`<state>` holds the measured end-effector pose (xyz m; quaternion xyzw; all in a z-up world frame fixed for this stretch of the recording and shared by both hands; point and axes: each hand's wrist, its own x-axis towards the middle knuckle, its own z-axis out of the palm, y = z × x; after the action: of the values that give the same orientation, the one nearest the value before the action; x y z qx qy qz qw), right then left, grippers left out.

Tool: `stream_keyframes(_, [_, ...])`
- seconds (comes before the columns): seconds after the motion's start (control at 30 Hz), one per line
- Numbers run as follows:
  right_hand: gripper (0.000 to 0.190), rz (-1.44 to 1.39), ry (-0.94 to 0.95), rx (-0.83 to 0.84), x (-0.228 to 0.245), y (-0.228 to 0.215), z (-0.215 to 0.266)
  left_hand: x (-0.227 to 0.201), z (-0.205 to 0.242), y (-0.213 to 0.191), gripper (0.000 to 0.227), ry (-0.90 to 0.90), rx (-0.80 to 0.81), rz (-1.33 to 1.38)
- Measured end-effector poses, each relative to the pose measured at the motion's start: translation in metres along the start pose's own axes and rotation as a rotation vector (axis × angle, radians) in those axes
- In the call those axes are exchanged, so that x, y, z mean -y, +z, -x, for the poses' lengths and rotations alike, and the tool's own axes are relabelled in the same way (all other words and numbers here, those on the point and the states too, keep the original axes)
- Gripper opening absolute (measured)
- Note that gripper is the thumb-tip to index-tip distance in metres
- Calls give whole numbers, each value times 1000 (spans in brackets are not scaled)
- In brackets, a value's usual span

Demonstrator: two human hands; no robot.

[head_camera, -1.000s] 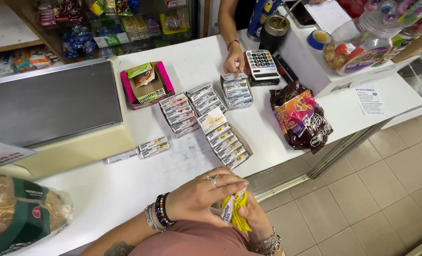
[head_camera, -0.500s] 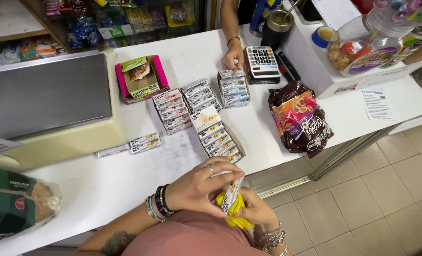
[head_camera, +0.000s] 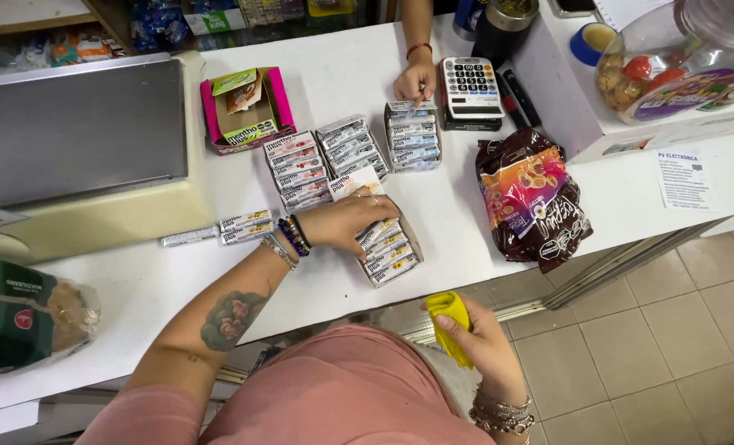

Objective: The person wipes small white packages with a yellow cloth at a store counter. They pick up each package, wipe it, and place it into a cardboard box. The person repeats this process for several packages while a cashier operates a calculator in the background.

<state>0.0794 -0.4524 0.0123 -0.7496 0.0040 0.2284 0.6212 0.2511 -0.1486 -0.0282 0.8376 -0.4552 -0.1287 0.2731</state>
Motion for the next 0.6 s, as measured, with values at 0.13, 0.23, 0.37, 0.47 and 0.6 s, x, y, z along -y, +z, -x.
stream_keyframes(0.13, [40, -1, 19, 43, -7, 0, -7, 5, -5, -3, 91, -18, 67, -44])
stream_keyframes(0.23, [39, 27, 4, 55, -7, 1, -11, -2, -1, -6, 83, -118, 61, -151])
stream_keyframes(0.37, [40, 40, 40, 84, -10, 2, -17, -8, 4, -10, 77, -152, 52, -121])
stream_keyframes(0.47, [39, 57, 13, 109, -9, 6, -22, -13, 16, -10, 71, -116, -65, -100])
stream_keyframes(0.6, [41, 51, 38, 131, -3, 15, -27, -50, 65, -34, 43, -233, -429, -32])
